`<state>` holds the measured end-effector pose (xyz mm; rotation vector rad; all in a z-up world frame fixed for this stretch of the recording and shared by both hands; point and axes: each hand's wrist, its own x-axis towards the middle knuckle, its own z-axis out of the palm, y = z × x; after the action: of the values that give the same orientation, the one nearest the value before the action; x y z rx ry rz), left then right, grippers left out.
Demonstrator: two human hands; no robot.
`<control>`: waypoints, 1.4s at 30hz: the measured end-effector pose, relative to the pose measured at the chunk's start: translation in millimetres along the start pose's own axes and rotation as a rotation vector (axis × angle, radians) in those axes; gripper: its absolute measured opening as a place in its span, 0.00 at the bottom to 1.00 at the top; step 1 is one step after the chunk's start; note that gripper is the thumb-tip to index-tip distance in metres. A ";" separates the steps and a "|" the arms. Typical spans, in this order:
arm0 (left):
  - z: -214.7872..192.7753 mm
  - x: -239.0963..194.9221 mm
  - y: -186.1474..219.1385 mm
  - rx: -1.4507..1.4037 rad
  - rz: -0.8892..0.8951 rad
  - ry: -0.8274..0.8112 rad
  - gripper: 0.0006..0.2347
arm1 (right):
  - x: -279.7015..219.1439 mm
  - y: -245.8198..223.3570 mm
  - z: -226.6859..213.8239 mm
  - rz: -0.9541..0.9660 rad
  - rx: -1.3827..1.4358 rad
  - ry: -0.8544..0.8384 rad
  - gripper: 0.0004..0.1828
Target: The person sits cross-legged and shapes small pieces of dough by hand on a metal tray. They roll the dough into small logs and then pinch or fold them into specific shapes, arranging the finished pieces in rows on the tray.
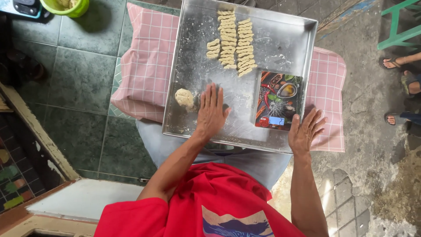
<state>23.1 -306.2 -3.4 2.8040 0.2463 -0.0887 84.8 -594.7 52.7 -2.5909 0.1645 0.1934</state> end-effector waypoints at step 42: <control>7.7 128.4 -52.2 0.043 -0.271 0.213 0.46 | 19.0 48.8 34.9 -0.229 -0.109 0.196 0.39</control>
<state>139.7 -239.5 -38.4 2.8050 0.6820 0.1455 92.2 -619.7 -4.6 -2.7085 -0.0753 -0.1387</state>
